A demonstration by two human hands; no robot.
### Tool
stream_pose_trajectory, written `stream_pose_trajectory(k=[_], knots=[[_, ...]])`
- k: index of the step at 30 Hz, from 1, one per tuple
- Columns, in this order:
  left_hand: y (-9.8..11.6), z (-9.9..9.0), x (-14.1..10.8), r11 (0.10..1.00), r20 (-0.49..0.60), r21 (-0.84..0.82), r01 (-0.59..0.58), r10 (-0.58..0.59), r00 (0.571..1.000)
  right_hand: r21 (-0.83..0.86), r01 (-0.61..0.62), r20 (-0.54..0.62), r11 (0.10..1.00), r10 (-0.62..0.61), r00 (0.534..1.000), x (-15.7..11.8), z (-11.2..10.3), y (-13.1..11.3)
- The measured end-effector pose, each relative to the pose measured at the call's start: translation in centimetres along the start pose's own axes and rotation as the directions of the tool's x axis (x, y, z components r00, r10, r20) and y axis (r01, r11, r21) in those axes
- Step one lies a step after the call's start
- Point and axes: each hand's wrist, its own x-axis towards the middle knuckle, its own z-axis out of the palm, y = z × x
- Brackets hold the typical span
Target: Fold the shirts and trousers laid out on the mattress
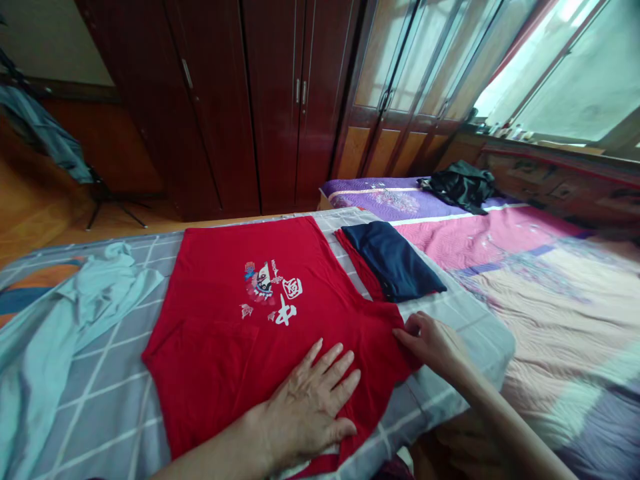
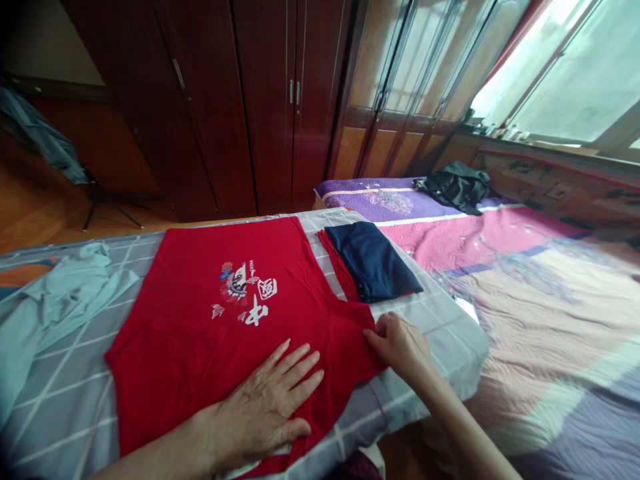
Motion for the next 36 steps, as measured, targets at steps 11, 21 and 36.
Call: stream_pose_trajectory(k=[11,21,36], knots=[[0.0,0.6,0.0,0.995,-0.127,0.081,-0.066,0.076,0.989,0.914,-0.325,0.304,0.242,0.119,0.945,-1.2,-2.9,-3.5],[0.5,-0.7,0.2,0.945,-0.122,0.18,-0.274,0.298,0.947,0.922,-0.102,0.181,0.374,-0.182,0.966,0.6,0.0,-12.4],[-1.4,-1.6,-0.2,0.959,-0.282,0.181,0.219,-0.163,0.946,0.51,0.237,-0.141,0.827,-0.191,0.971,0.4,0.2,-8.0]])
